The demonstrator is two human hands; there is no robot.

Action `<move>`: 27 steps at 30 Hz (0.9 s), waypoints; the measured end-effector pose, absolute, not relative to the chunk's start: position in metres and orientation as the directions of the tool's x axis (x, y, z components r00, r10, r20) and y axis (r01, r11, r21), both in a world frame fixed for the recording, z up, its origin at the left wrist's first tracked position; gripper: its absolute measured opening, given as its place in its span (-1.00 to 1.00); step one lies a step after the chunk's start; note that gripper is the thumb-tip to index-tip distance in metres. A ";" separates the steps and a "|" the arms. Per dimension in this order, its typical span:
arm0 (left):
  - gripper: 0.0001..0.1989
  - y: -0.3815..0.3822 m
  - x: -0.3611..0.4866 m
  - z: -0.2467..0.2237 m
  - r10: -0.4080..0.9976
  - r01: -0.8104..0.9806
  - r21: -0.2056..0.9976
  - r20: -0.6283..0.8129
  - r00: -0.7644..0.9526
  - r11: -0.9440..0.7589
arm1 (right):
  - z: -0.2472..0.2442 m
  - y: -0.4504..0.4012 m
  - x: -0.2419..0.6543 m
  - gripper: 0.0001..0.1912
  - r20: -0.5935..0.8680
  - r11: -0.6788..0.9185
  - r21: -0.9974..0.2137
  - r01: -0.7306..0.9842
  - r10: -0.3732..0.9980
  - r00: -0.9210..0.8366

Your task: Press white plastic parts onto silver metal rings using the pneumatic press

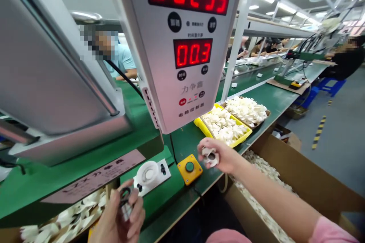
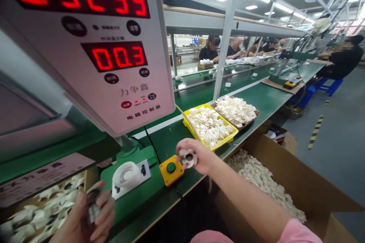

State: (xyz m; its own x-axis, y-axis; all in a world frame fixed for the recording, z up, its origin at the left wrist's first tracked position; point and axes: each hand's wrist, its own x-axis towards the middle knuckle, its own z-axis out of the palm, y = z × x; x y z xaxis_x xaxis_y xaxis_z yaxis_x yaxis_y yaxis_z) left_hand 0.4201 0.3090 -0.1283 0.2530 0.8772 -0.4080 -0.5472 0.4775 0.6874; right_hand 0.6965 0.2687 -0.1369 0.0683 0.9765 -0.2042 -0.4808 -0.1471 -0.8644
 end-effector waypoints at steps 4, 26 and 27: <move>-0.91 0.326 0.445 -0.113 0.898 -0.681 0.585 -0.268 0.349 0.440 | -0.131 0.259 0.763 -0.65 -0.123 -0.064 -0.983 -0.171 0.926 0.358; -0.74 0.292 0.435 -0.116 0.904 -0.516 0.742 -0.368 0.217 0.427 | -0.128 0.298 0.791 -0.69 0.373 -0.274 -0.384 0.882 0.828 0.419; -0.74 0.291 0.435 -0.117 0.907 -0.497 0.759 -0.370 0.203 0.421 | -0.123 0.295 0.787 -0.71 0.374 -0.262 -0.417 0.870 0.823 0.427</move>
State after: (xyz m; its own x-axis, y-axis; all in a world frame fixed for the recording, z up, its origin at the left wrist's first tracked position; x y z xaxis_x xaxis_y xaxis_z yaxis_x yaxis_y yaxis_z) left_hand 0.4353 0.2905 -0.1174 0.2028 0.9067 -0.3698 -0.4971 0.4207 0.7589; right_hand 0.7870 0.2945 -0.1227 0.4271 0.8230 0.3745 0.8704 -0.2621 -0.4167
